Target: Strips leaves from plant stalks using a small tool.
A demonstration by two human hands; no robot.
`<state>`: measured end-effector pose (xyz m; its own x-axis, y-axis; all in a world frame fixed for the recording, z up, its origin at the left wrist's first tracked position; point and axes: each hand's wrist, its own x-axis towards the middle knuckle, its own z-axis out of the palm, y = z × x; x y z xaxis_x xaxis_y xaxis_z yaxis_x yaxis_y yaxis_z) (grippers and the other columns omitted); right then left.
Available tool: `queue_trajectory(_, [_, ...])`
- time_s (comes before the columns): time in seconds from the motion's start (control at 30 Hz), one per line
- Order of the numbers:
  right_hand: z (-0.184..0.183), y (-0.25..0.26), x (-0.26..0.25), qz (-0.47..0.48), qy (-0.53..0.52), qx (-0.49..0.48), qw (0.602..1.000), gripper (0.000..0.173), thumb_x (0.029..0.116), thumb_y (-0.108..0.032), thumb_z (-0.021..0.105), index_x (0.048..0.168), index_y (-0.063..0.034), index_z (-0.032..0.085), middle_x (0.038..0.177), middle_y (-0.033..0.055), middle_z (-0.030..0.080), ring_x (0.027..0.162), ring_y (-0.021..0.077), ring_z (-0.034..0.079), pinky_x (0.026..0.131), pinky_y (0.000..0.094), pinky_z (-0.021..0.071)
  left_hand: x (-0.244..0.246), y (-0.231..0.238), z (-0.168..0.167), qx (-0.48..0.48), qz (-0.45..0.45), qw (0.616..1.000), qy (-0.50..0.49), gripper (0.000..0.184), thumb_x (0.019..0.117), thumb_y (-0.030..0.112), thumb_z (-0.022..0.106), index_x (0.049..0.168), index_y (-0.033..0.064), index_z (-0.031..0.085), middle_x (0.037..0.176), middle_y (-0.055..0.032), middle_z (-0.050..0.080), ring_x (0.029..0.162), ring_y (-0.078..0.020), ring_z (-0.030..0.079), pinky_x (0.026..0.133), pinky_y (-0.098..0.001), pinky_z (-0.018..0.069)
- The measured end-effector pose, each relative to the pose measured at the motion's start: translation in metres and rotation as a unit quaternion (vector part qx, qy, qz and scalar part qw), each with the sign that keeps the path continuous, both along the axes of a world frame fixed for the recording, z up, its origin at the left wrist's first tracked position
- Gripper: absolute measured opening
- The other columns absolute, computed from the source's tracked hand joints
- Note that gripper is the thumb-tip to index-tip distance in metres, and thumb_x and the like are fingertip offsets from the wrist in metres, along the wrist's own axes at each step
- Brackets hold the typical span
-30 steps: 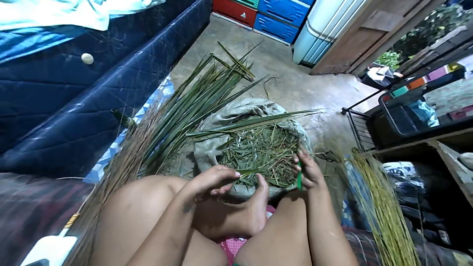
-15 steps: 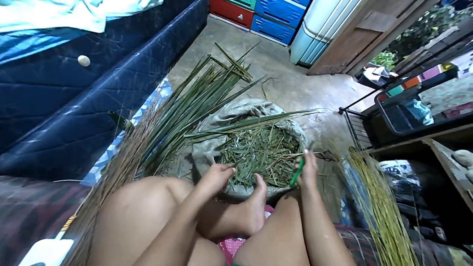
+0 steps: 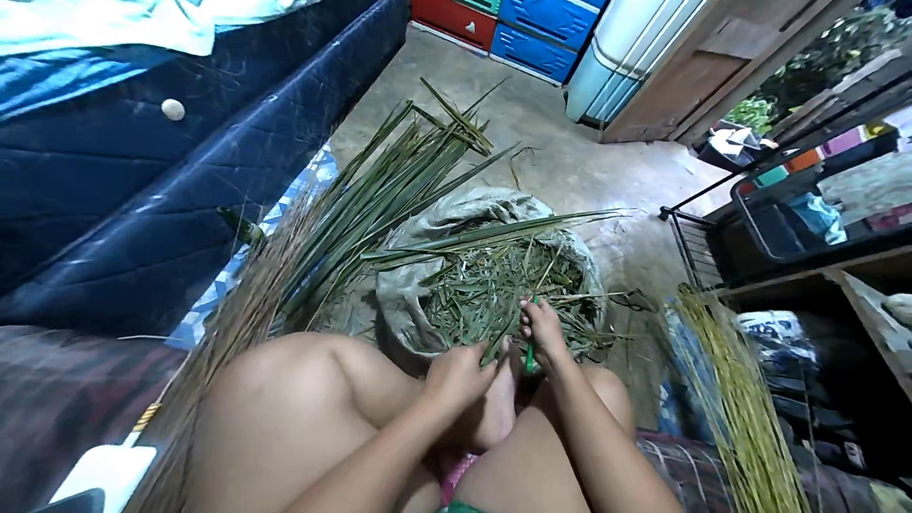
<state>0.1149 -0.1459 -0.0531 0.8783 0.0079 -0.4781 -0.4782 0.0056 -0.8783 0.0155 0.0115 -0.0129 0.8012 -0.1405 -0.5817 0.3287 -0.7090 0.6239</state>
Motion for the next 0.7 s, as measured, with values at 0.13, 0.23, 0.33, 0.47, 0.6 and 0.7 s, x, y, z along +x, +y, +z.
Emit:
queue_trajectory(0.13, [-0.003,-0.007,0.003,-0.014,-0.034,-0.022,0.999,0.03,0.1141,-0.018,0.036,0.128,0.0017,0.054,0.062,-0.0017,0.046,0.042,0.0045,0.041,0.04,0.0186,0.0388,0.003,0.002,-0.001,0.005,0.005,1.0,-0.015,0.044,0.1109,0.035,0.04,0.136,0.008,0.064,0.121,-0.0206,0.07,0.117,-0.0381,0.066,0.1,-0.0592,0.0492])
queue_trajectory(0.23, [0.005,-0.002,-0.006,0.117,-0.054,-0.172,0.977,0.033,0.1132,-0.02,0.039,0.131,0.0037,0.055,0.071,0.0035,0.051,0.053,0.0106,0.047,0.05,0.0273,0.0427,0.006,0.006,0.001,0.029,0.028,0.999,-0.011,0.045,0.1118,0.035,0.038,0.142,0.0096,0.061,0.124,-0.0211,0.069,0.119,-0.0388,0.065,0.1,-0.0593,0.0486])
queue_trajectory(0.33, [0.019,0.013,-0.026,0.33,-0.045,-0.306,0.892,0.032,0.1086,-0.023,0.051,0.12,0.0034,0.063,0.092,0.0158,0.064,0.08,0.025,0.061,0.078,0.0454,0.0516,0.01,0.012,0.0,0.058,0.066,0.996,0.001,0.045,0.1112,0.033,0.039,0.144,0.0109,0.06,0.126,-0.0202,0.069,0.121,-0.0385,0.065,0.101,-0.0594,0.0486])
queue_trajectory(0.47, [0.034,0.037,-0.055,0.468,-0.049,-0.419,0.776,0.034,0.1082,-0.029,0.046,0.12,-0.0036,0.065,0.11,0.0179,0.069,0.109,0.0321,0.066,0.105,0.0555,0.0445,0.014,0.015,0.003,0.082,0.099,0.991,0.02,0.037,0.1079,0.024,0.043,0.114,-0.001,0.069,0.121,-0.0218,0.069,0.119,-0.0377,0.065,0.098,-0.0578,0.0497])
queue_trajectory(0.6, [0.031,0.042,-0.035,0.431,-0.015,-0.545,0.719,0.037,0.11,-0.033,0.044,0.132,-0.006,0.059,0.12,0.0194,0.071,0.115,0.0371,0.069,0.094,0.0576,0.0539,0.014,0.011,0.0,0.097,0.081,0.992,-0.006,0.042,0.1103,0.026,0.038,0.136,0.0051,0.064,0.126,-0.0211,0.069,0.121,-0.038,0.065,0.1,-0.0582,0.0495])
queue_trajectory(0.7, [0.018,0.027,-0.005,0.351,0.019,-0.573,0.74,0.039,0.1102,-0.032,0.043,0.136,-0.0066,0.058,0.125,0.0194,0.07,0.115,0.0374,0.069,0.094,0.0578,0.0546,0.014,0.006,-0.002,0.101,0.071,0.992,-0.013,0.042,0.1101,0.026,0.038,0.139,0.007,0.062,0.126,-0.0216,0.068,0.121,-0.0391,0.065,0.099,-0.0591,0.0497])
